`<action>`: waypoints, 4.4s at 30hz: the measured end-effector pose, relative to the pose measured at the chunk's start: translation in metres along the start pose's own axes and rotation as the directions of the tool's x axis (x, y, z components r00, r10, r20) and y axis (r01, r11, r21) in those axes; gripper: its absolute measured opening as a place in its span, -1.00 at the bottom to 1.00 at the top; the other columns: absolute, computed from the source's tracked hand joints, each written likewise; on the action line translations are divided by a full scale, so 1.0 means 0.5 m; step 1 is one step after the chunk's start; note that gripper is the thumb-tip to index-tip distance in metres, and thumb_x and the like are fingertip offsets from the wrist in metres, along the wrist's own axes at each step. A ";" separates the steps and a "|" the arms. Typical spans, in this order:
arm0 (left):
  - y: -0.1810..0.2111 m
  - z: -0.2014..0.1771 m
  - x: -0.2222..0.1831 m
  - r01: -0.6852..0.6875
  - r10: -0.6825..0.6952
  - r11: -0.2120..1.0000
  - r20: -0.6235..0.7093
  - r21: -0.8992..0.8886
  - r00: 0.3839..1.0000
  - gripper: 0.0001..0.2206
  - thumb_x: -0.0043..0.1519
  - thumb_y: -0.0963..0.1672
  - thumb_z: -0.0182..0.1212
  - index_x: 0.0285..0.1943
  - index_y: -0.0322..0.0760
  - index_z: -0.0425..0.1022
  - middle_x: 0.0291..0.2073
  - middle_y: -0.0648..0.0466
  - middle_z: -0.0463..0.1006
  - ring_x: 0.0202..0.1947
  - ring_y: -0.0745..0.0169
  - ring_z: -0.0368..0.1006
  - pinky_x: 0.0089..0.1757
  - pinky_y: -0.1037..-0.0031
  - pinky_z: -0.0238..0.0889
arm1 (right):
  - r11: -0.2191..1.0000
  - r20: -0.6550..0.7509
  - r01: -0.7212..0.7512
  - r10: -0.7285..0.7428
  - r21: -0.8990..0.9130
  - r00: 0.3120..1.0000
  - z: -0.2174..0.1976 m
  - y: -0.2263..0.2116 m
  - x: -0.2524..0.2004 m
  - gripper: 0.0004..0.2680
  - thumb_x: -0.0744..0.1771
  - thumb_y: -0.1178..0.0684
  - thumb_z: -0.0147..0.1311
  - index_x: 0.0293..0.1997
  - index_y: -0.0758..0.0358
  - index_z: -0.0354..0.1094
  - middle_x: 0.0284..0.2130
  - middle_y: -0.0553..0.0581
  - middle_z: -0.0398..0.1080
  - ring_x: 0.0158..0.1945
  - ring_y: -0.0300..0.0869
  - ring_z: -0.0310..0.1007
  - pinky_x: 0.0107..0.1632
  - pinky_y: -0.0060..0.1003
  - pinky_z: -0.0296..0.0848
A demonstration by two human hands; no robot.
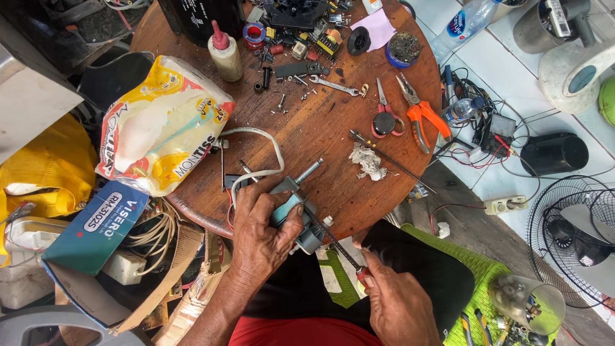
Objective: Repairing or assembling a small electric motor using a screwdriver and pliers on a workbench.
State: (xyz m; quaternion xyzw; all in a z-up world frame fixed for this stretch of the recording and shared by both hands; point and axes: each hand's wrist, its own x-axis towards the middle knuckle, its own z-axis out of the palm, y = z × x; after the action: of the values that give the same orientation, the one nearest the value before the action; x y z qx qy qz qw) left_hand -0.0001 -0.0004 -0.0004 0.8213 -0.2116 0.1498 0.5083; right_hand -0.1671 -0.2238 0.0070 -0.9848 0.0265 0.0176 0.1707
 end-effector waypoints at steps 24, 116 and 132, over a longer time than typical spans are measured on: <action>0.005 -0.003 0.001 0.026 -0.026 1.000 0.000 -0.013 1.000 -0.81 0.27 -0.12 0.27 -0.04 -0.33 0.49 0.12 -0.16 0.51 0.07 -0.10 0.44 0.09 0.15 0.24 | 0.916 -0.023 0.078 -0.075 0.393 0.997 -0.026 -0.013 0.023 -0.69 0.35 0.04 0.12 0.25 0.17 0.38 -0.14 0.07 0.58 -0.17 -0.22 0.66 -0.07 -0.37 0.61; -0.007 -0.017 0.077 -0.250 0.189 0.939 0.256 0.234 0.948 -0.47 0.10 0.01 0.20 0.10 -0.54 0.41 -0.02 -0.31 0.48 -0.08 -0.28 0.44 0.04 0.01 0.31 | 0.685 0.098 -0.022 -0.072 0.728 0.993 -0.078 0.051 0.035 -0.65 0.32 0.08 0.16 0.27 0.31 0.40 0.20 0.22 0.53 0.32 -0.11 0.47 0.36 -0.28 0.30; 0.058 0.015 0.032 -0.085 0.037 0.871 0.108 0.483 0.993 -0.43 0.18 0.13 0.16 0.21 -0.31 0.40 0.16 -0.16 0.45 0.01 -0.19 0.41 -0.05 0.09 0.24 | 0.936 0.172 -0.222 0.179 0.274 0.969 -0.125 -0.010 0.422 -0.63 0.40 -0.26 0.08 -0.49 0.15 0.15 -0.59 0.01 0.18 -0.49 -0.17 0.14 -0.36 -0.17 0.15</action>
State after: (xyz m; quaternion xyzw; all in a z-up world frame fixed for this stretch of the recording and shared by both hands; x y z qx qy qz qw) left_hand -0.0003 -0.0217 0.0260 0.9217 -0.2170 0.1750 0.2695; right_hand 0.0455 -0.2499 0.0583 -0.9372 0.1168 0.1021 0.3123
